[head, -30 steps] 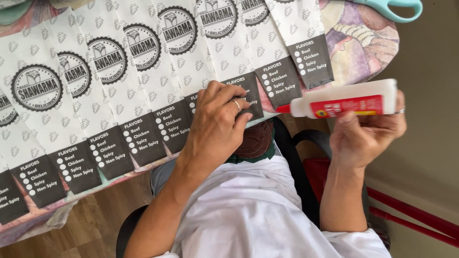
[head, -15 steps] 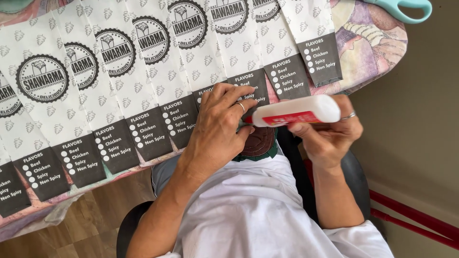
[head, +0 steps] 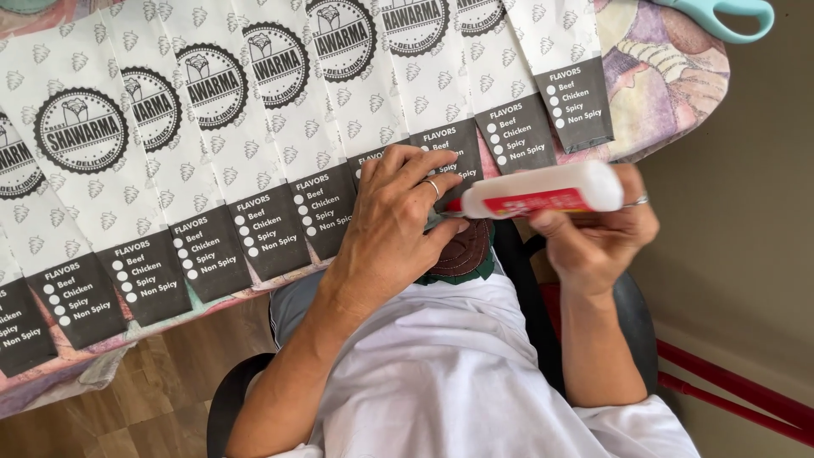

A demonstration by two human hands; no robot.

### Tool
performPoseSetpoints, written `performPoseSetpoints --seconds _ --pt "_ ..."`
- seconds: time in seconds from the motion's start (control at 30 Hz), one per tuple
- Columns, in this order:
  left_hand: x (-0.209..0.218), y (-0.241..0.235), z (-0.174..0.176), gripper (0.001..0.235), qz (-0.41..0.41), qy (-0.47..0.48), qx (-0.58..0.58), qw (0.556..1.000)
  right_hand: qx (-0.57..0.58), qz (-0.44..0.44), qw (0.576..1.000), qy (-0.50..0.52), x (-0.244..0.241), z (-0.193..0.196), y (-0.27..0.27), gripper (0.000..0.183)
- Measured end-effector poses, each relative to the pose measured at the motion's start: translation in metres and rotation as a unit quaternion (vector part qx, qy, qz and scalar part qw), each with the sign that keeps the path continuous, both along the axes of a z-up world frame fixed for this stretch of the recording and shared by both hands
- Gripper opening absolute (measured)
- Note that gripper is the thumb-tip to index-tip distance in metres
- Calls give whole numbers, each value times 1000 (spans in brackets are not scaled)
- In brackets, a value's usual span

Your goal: Assembling paper food packaging by folding and gluing printed sheets.

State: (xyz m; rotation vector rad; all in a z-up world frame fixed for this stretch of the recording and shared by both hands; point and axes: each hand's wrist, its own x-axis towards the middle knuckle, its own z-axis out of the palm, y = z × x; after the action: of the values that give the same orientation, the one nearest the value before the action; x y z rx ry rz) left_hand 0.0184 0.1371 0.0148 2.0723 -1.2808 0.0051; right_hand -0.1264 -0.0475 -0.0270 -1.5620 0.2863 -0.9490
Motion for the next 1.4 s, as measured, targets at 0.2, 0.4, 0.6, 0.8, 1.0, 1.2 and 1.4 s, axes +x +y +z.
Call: performPoseSetpoints --seconds 0.2,0.4,0.6,0.8,1.0,1.2,1.4 --pt "-1 -4 -6 24 26 19 -43 999 -33 -82 996 -10 -19 6 -33 47" --pt "-5 -10 -6 14 55 38 -59 996 1 -34 999 -7 -7 2 -11 50" --pt "-1 -5 -6 31 23 23 -50 998 -11 -3 1000 12 5 2 5 46" --pt "-2 -6 -10 28 19 15 -74 997 -2 -63 998 -9 -14 -2 -26 47" --pt "-2 -6 -10 26 14 6 -72 997 24 -20 999 -21 4 -6 3 52" --pt "-6 -11 -12 27 17 -13 -108 994 2 -86 996 -28 -13 -5 -23 30" --pt "-8 -3 4 15 36 -1 -140 990 -42 -87 987 -125 -40 -46 -52 50"
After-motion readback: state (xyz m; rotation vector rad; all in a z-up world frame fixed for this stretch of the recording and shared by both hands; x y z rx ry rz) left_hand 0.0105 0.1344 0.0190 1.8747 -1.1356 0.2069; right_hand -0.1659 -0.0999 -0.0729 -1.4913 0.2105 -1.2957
